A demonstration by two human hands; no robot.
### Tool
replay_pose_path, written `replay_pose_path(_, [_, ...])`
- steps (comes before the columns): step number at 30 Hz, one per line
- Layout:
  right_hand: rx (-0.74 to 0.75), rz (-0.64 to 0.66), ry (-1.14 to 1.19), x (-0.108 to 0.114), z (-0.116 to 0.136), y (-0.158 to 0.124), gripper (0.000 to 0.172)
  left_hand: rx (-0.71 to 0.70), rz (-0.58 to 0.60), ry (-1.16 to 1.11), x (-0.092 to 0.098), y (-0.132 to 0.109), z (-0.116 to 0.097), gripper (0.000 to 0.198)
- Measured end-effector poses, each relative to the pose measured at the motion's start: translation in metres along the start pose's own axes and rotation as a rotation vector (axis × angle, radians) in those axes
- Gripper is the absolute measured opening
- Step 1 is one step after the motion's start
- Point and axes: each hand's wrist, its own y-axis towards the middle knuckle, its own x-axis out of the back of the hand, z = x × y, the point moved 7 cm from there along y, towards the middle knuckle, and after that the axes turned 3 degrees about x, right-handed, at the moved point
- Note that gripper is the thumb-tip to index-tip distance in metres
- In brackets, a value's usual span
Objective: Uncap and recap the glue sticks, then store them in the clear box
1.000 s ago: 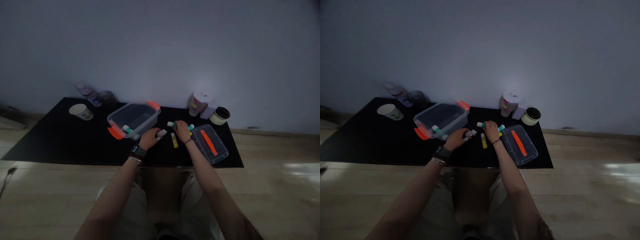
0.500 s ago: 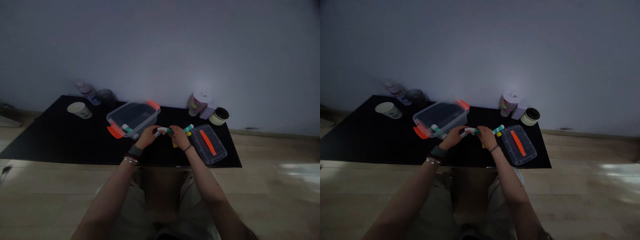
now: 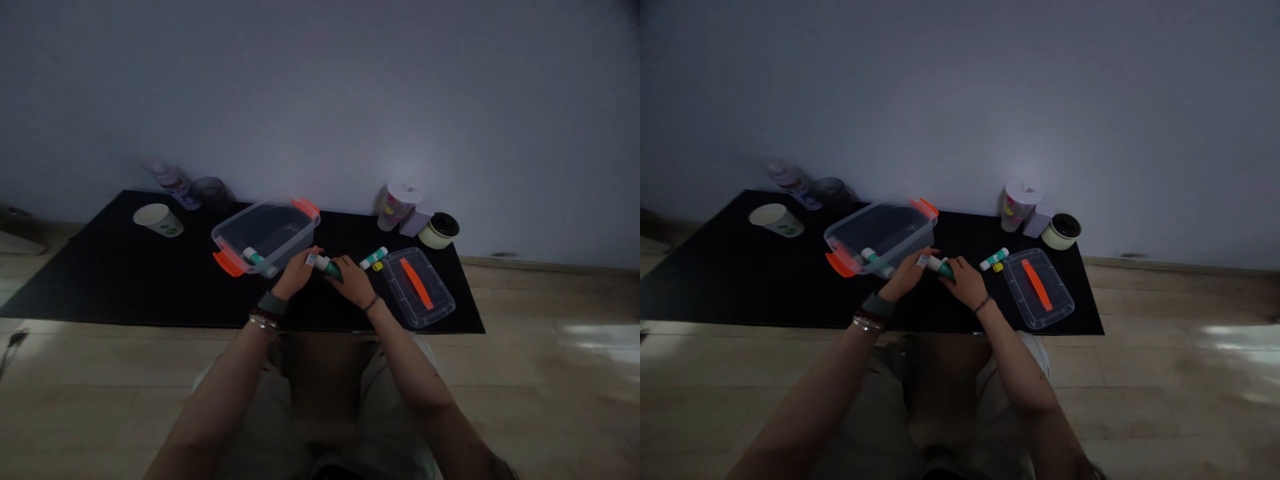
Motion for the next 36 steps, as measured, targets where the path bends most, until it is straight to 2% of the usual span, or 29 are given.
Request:
replay_pose_path(4, [-0.079,0.02,0.085,0.004,0.003,-0.002,0.039,-0.071,-0.043,-0.047,0.0,-0.006,-0.011,0.055])
replay_pose_path(9, [-0.204,0.076,0.131,0.003,0.002,-0.003,0.043,-0.142,-0.02,-0.072,-0.01,-0.013,-0.025,0.055])
replay_pose_path(13, [-0.259,0.102,0.112,0.0,-0.002,-0.003,0.037,-0.137,0.015,-0.104,-0.018,-0.016,-0.024,0.06])
replay_pose_path(20, [-0.342,0.155,-0.066,-0.001,-0.002,-0.004,0.032,-0.092,0.078,-0.176,-0.029,-0.019,-0.017,0.06])
replay_pose_path(27, [-0.382,0.186,-0.094,0.002,-0.004,-0.007,0.031,-0.101,0.066,-0.211,-0.036,-0.023,-0.023,0.056])
replay_pose_path(31, [-0.375,0.202,-0.105,0.006,-0.003,-0.007,0.03,-0.031,0.024,-0.429,-0.04,-0.016,-0.022,0.059])
replay_pose_path(36, [-0.389,0.219,-0.156,0.009,0.003,-0.006,0.033,0.233,-0.059,-0.907,-0.042,-0.004,-0.016,0.049])
